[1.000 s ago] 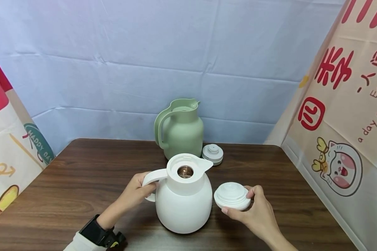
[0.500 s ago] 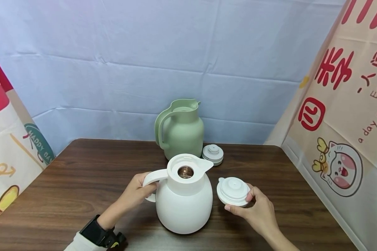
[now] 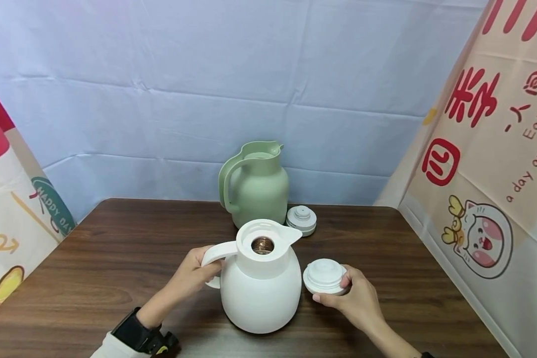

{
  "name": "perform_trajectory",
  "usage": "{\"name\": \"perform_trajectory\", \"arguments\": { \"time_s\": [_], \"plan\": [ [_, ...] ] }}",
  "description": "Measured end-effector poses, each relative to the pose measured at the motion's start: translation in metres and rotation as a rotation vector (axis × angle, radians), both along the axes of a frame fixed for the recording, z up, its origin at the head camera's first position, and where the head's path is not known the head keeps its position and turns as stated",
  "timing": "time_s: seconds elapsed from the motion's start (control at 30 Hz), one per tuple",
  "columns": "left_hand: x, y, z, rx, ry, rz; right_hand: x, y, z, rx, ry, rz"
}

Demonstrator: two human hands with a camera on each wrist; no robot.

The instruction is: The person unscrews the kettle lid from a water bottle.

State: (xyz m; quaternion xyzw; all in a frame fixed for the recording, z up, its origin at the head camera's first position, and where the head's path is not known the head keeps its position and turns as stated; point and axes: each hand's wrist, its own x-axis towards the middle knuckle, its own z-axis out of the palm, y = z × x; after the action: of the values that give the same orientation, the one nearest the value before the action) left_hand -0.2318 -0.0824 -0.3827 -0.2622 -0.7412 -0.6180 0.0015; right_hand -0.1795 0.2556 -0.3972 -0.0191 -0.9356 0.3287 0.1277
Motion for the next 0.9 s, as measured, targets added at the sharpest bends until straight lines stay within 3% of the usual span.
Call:
{"name": "perform_trajectory", "arguments": {
  "time_s": [0.37, 0.5, 0.77, 0.9],
  "plan": [
    [0.001, 0.0, 0.001, -0.008, 0.004, 0.009, -0.004, -0.001, -0.01, 0.045, -0.035, 0.024],
    [0.001, -0.001, 0.0, -0.002, -0.002, 0.007, -0.006, -0.001, -0.01, 0.055, -0.058, 0.074],
    [0.0, 0.0, 0.0, 0.009, -0.01, 0.001, -0.01, -0.003, -0.004, 0.27, -0.189, 0.133],
    [0.0, 0.0, 0.0, 0.002, 0.007, 0.0, -0.011, -0.004, -0.006, 0.304, -0.214, 0.136]
  ]
}}
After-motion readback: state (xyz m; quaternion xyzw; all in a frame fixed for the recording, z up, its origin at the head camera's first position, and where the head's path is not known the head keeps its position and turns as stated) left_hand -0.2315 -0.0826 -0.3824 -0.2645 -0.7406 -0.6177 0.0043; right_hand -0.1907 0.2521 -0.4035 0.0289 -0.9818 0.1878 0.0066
